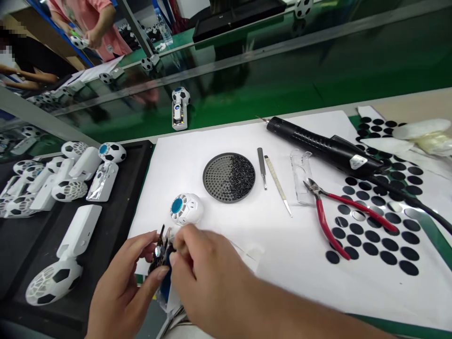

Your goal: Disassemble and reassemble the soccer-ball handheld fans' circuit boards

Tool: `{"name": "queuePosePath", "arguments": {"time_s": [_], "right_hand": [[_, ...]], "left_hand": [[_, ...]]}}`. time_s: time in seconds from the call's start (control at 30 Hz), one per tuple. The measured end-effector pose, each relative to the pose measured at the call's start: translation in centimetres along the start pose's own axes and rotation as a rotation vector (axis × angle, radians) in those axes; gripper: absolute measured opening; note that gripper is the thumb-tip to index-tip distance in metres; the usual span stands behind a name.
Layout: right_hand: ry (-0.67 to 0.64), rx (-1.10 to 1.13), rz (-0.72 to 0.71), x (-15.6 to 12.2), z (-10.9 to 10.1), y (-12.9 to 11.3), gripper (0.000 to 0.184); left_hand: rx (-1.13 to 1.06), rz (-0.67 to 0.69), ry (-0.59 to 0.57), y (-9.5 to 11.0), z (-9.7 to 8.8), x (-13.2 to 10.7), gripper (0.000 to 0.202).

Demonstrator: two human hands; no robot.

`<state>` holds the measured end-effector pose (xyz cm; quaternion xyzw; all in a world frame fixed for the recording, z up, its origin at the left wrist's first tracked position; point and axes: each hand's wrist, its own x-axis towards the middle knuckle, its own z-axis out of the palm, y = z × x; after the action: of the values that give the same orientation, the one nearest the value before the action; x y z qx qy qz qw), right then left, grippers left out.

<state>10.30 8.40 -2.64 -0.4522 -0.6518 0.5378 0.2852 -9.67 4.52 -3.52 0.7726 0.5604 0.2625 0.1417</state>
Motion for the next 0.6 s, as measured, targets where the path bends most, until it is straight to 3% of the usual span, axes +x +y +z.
{"name": "queuePosePath", "arguments": {"time_s": [0.07,0.17,0.23,0.3,0.4,0.47,0.5,0.6], "right_hand": [[-0.02,0.035,0.115,-0.6,0.7,-0.1,0.018],[0.03,0.027,0.11,-1.3,1.6,0.8,0.03],[0.015,0.061,0.123,-1.5,1.6,1.7,0.033],[-0.046,0.163,0.084,-1.6,1.1,2.4,0.035],[-0.128,0.32,-0.25,-1.7,-0.1,2.8,0.036],[-0.147,0.315,-0.485,-1.8,-0.9,2.3,0.033],[-0.155,0.275,-0.53,-1.8,-1.2,1.9,0.032],[-0.155,0.109,-0.403,-2.2,-1.4,1.1,0.029]], "left_hand": [[0.075,0.026,-0.011,0.4,0.0,-0.2,0.046],[-0.019,0.045,-0.071,0.6,0.1,-0.5,0.055],[-0.21,-0.094,-0.047,0.5,0.2,-0.4,0.05],[-0.454,-0.321,-0.07,0.5,0.3,-0.3,0.036],[-0.949,-0.684,-0.272,1.2,0.6,-0.3,0.046],[-1.249,-0.857,-0.337,2.0,0.9,-0.4,0.056],[-1.328,-0.891,-0.313,2.5,1.1,-0.3,0.056],[-1.356,-0.839,-0.128,4.0,1.6,0.0,0.052]]}}
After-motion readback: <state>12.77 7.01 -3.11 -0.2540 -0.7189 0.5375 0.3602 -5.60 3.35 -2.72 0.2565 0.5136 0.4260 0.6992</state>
